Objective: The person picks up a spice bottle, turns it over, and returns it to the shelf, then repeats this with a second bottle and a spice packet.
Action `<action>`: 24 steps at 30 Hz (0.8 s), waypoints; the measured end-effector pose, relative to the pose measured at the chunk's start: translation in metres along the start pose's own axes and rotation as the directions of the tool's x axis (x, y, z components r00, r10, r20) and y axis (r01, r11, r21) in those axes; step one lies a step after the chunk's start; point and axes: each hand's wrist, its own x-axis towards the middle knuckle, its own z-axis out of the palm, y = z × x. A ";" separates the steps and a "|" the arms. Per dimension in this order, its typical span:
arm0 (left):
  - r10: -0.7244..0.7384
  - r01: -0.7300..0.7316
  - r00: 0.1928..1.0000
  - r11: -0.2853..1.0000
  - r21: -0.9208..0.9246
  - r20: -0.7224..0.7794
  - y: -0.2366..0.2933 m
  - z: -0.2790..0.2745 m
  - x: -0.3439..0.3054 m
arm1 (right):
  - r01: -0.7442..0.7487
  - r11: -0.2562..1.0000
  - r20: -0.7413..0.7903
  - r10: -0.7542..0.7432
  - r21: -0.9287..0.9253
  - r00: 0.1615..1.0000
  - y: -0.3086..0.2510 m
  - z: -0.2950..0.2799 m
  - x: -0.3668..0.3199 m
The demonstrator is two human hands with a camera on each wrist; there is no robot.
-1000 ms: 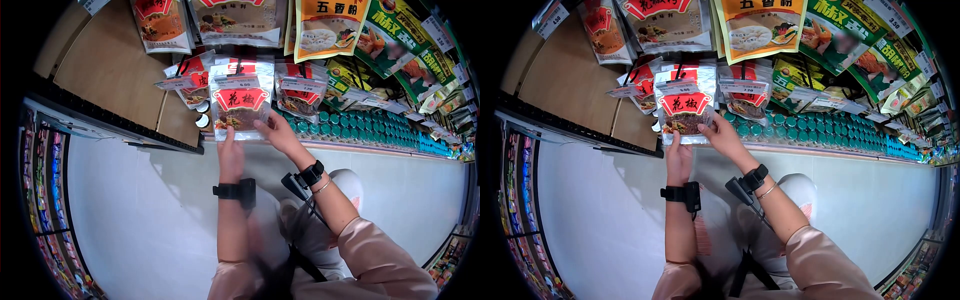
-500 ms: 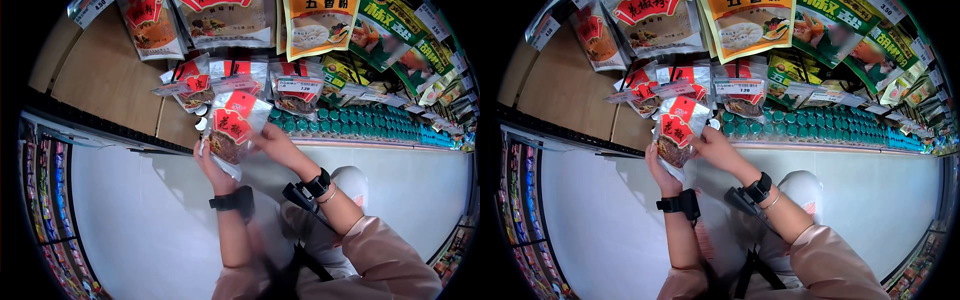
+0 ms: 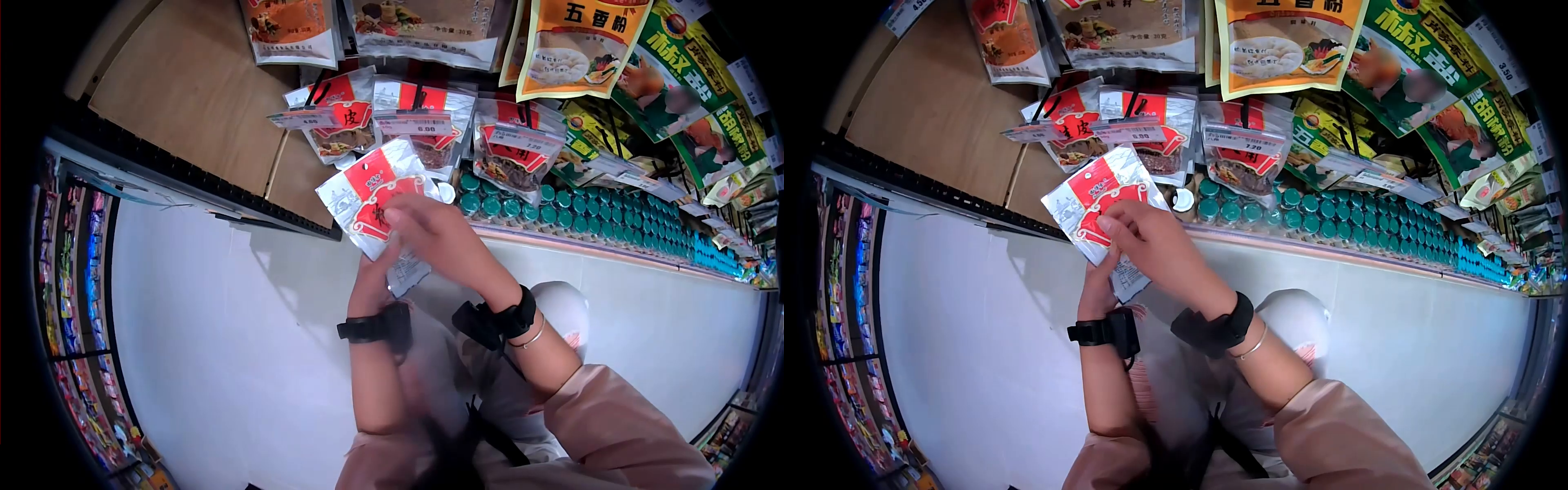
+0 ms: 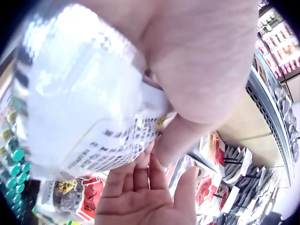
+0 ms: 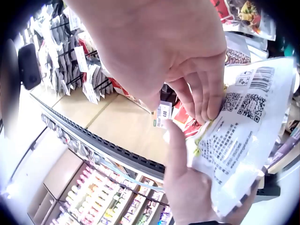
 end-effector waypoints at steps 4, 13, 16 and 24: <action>0.109 -0.107 0.987 0.994 0.025 -0.118 0.007 0.003 0.010 | -0.072 0.980 -0.244 0.024 -0.187 0.969 0.003 -0.019 0.005; 0.195 -0.205 0.972 0.976 -0.069 -0.129 0.002 0.005 0.021 | -0.157 0.879 -0.092 0.129 -0.450 0.987 -0.003 -0.021 0.000; 0.205 -0.213 0.963 0.977 -0.026 -0.175 0.011 0.011 0.015 | -0.143 0.856 -0.060 0.130 -0.497 0.990 -0.005 -0.023 0.001; 0.348 -0.193 0.901 0.857 0.477 -0.260 -0.006 -0.035 0.029 | 0.012 0.796 -0.129 -0.113 -0.605 0.985 0.002 -0.002 0.000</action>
